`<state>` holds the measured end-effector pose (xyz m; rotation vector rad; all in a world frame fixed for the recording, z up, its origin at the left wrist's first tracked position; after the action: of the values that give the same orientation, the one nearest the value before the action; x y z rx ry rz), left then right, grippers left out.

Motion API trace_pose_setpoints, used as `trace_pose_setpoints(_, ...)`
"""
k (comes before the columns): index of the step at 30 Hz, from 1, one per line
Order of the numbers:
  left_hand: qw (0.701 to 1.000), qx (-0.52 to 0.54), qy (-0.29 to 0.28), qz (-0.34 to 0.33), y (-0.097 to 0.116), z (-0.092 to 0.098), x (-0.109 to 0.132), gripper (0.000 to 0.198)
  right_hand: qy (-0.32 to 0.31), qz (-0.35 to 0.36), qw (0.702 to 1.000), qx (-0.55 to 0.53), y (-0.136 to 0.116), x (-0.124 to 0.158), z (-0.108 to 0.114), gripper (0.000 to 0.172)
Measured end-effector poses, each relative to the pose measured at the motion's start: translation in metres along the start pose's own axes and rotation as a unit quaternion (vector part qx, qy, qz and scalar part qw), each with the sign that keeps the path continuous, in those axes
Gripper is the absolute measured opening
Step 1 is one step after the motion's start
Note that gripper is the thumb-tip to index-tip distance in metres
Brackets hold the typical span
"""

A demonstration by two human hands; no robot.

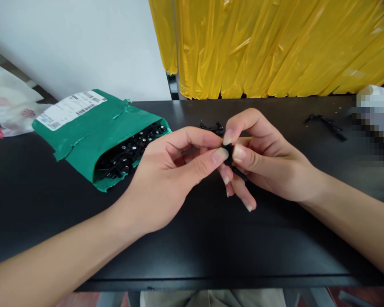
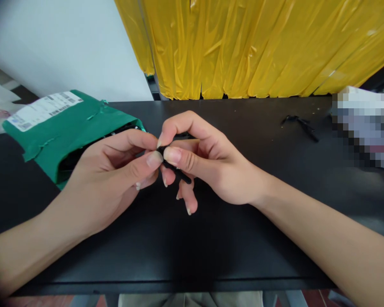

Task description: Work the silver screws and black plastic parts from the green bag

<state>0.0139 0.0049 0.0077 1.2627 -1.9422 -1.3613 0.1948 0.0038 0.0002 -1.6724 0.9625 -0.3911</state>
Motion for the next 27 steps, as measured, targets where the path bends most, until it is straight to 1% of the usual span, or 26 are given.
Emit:
trace_pose_setpoints(4,1.0,-0.02,0.003,-0.003,0.0,0.002,0.001,0.017,0.005,0.015,1.0,0.007,-0.002,0.001,0.001,0.011)
trace_pose_setpoints(6,0.999,-0.036,0.001,-0.007,0.0,0.003,0.001,0.015,-0.002,0.019,1.0,0.01,-0.002,0.001,0.002,0.009)
trace_pose_setpoints(8,0.997,-0.075,0.018,-0.016,0.001,0.004,0.002,0.014,-0.002,0.016,1.0,0.022,-0.002,0.001,0.003,0.009)
trace_pose_setpoints(10,0.994,-0.101,0.036,-0.026,0.003,0.003,0.002,0.019,0.002,0.011,1.0,0.028,-0.002,0.001,0.004,0.008)
trace_pose_setpoints(12,0.995,-0.089,0.034,-0.023,0.004,-0.001,0.002,0.022,0.004,0.003,1.0,0.018,-0.003,0.002,0.004,0.006)
trace_pose_setpoints(14,0.997,-0.068,0.023,-0.016,0.006,-0.005,0.002,0.021,0.009,-0.008,1.0,0.01,-0.003,0.002,0.004,0.007)
trace_pose_setpoints(17,0.997,-0.07,0.021,-0.012,0.007,-0.008,0.002,0.02,0.012,-0.021,1.0,0.019,-0.004,0.003,0.003,0.006)
trace_pose_setpoints(21,0.996,-0.079,0.016,-0.026,0.008,-0.008,0.003,0.022,0.005,-0.033,0.999,0.04,-0.005,0.003,0.001,0.013)
trace_pose_setpoints(23,0.996,-0.082,0.018,-0.029,0.008,-0.009,0.004,0.022,0.002,-0.026,0.999,0.032,-0.004,0.002,0.001,0.009)
trace_pose_setpoints(27,0.996,-0.086,0.022,-0.014,0.009,-0.008,0.005,0.017,-0.007,-0.025,1.0,0.014,-0.002,0.002,0.001,0.006)
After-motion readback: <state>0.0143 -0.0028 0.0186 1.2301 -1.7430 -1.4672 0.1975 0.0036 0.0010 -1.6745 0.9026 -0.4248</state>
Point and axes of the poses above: each hand's wrist, its own x-axis away from the middle knuckle, its own z-axis out of the back of the hand, y = z × x, the point moved 2 cm from there along -x, towards the middle knuckle, and after that the axes turned 4 degrees about -x, right-handed, at the moved point
